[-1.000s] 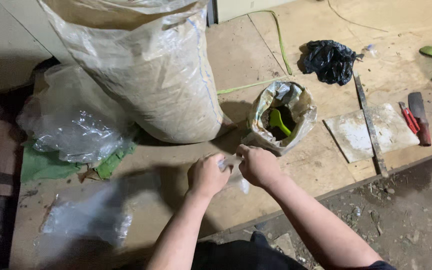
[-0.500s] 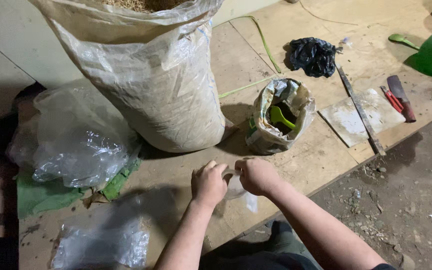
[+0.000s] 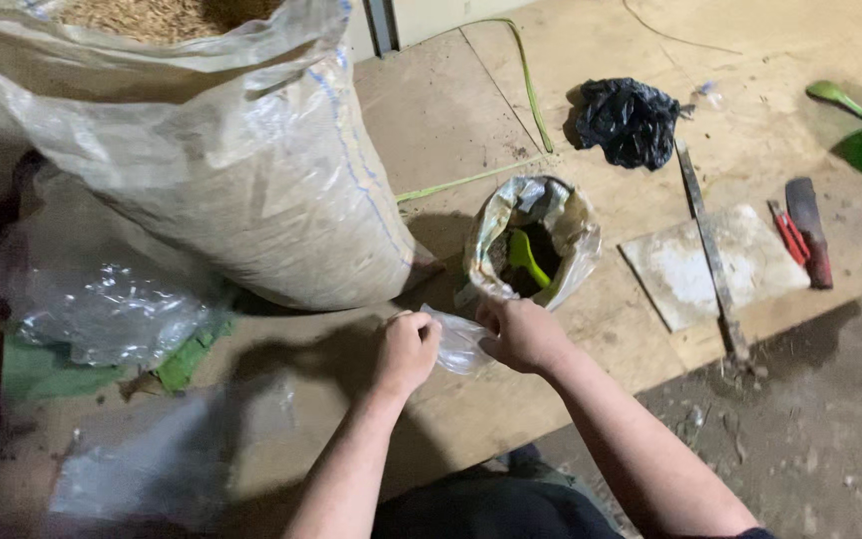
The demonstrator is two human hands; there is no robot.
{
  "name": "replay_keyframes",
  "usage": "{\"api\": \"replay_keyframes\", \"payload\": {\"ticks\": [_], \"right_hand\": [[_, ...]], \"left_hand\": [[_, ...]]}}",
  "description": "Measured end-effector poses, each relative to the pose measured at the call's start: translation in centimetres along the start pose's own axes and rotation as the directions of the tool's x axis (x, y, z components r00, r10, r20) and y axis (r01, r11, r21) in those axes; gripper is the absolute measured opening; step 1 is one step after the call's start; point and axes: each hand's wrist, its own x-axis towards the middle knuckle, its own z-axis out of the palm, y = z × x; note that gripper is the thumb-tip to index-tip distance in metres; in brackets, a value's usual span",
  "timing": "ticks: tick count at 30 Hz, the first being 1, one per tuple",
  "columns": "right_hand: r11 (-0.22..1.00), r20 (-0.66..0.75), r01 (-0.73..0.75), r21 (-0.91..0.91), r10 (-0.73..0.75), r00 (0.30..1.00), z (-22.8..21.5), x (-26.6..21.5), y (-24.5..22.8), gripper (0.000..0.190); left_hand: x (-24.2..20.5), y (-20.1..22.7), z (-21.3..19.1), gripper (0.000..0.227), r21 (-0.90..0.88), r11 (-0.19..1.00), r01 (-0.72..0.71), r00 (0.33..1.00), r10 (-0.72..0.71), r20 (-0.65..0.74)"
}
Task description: The person scoops a dark granular material from a large sack into a small clear plastic bag using a green plastic scoop. The person holds the bag open with the left hand and repeatedly fills it with the scoop in the right hand.
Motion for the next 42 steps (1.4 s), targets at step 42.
{"api": "replay_keyframes", "payload": {"ticks": [42], "right_hand": [[0.776, 0.102, -0.069, -0.626, 0.170, 0.980, -0.9, 17.3, 16.8, 0.029]], "left_hand": [[1.9, -0.5, 5.0, 0.021, 0.073, 0.882, 0.465, 0.860, -0.469, 0.202]]}}
